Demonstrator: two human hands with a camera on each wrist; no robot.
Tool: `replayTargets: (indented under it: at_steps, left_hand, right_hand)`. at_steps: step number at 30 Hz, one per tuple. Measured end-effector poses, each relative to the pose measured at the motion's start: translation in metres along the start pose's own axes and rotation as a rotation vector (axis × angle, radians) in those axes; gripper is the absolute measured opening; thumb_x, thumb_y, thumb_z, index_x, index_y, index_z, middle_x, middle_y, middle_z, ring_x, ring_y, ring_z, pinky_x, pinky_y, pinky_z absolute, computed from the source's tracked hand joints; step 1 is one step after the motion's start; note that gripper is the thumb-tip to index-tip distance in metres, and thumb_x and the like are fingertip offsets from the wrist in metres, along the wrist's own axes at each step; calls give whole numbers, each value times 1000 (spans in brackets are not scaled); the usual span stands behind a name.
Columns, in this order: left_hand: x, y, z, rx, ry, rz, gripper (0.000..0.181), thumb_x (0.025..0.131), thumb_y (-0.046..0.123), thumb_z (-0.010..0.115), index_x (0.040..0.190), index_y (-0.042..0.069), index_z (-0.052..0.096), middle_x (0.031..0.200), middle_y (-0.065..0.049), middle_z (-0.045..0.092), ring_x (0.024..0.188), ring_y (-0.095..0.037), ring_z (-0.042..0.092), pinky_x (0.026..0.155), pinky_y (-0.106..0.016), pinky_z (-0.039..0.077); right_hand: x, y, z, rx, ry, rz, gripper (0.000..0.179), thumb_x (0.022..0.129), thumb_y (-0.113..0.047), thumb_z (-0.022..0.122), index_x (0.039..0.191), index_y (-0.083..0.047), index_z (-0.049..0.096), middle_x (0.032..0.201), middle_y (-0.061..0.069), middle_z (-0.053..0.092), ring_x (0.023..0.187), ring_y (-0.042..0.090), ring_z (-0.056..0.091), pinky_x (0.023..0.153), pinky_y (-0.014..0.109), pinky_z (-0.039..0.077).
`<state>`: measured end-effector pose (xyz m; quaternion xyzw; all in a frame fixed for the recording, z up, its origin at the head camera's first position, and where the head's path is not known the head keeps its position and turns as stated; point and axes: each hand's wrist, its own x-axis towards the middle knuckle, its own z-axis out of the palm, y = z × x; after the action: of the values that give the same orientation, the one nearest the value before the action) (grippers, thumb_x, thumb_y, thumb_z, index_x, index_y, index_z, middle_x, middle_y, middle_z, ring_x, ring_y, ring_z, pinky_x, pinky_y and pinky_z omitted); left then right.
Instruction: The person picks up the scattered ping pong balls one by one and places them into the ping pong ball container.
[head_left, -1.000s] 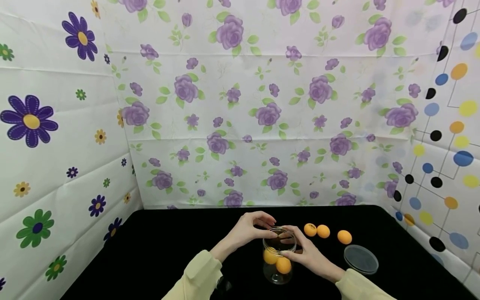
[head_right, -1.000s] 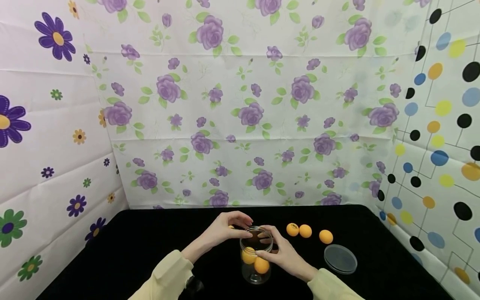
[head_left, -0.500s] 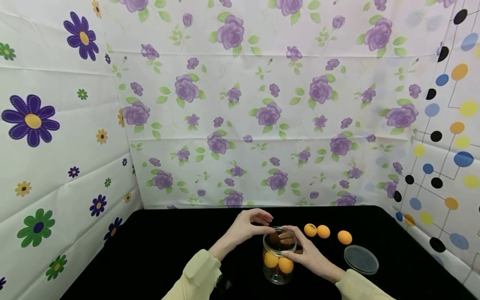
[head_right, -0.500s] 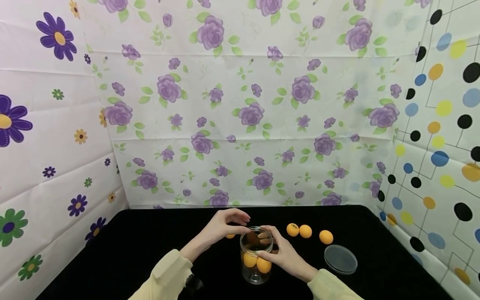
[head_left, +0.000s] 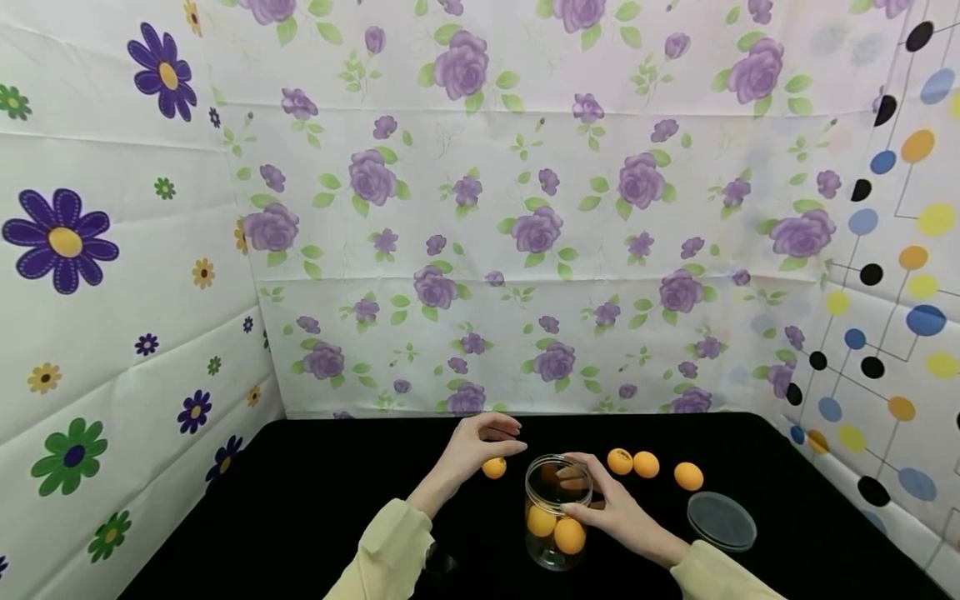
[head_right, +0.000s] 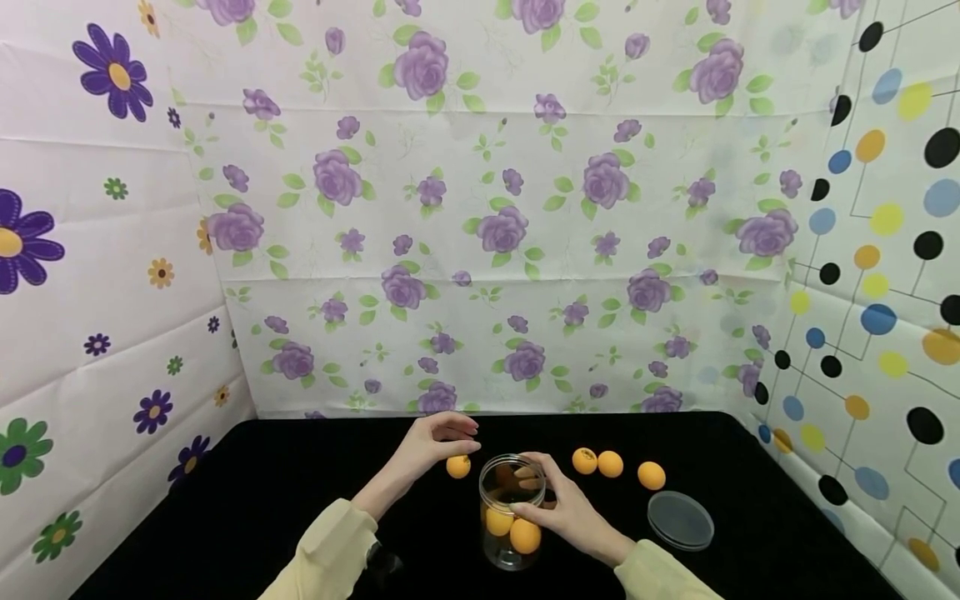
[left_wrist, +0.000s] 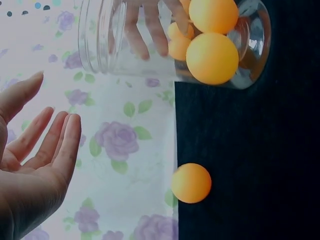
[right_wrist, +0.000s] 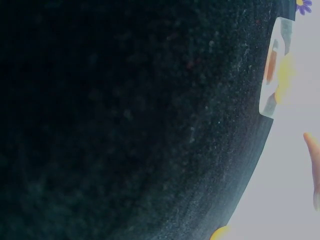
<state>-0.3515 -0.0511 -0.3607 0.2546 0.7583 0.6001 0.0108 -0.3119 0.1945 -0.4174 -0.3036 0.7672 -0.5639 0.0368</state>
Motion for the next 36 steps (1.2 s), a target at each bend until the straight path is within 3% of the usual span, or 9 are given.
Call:
replayTargets:
  at_steps: [5,10,14,20,24,36]
  left_hand:
    - [-10,12,-2,1,32,-21,28,81,14,70,105,2,63,99,-10,61,86,-23,58,75,-36,47]
    - [-3,-12,-4,-13,56,-33,33,79,20,72,106,4,63,98,-8,61,85,-20,58,76,-41,47]
    - [2,-28,-4,20,96,-16,34,78,23,73,105,5,63,96,-6,61,85,-19,58,75,-37,47]
    - [1,-41,-4,65,166,-18,35,78,22,73,106,4,63,98,-12,59,86,-22,57,74,-35,47]
    - [1,-47,-5,83,207,-29,38,77,25,74,106,4,63,98,-10,59,86,-22,56,73,-36,47]
    - [2,-66,-2,117,269,-54,37,76,21,75,104,1,63,99,-13,59,85,-25,57,70,-35,48]
  right_hand:
    - [-1,-8,1,2,-2,-5,51,92,-2,51,137,-5,27,128,23,39,113,40,41,80,38,45]
    - [-2,-8,1,2,3,-13,50,92,-2,50,137,-5,27,127,20,41,113,39,43,79,38,45]
    - [-2,-8,2,-1,3,-17,50,92,-3,50,137,-5,28,126,19,41,112,36,44,79,38,45]
    - [-2,-8,1,2,-2,-24,50,92,-2,50,137,-5,27,127,19,41,112,36,44,79,38,46]
    - [-2,-7,1,12,-6,-28,50,92,0,49,137,-5,27,127,21,40,113,39,42,79,38,46]
    - [-2,-6,1,24,-13,-31,51,92,1,48,137,-3,25,128,23,39,114,40,41,80,39,45]
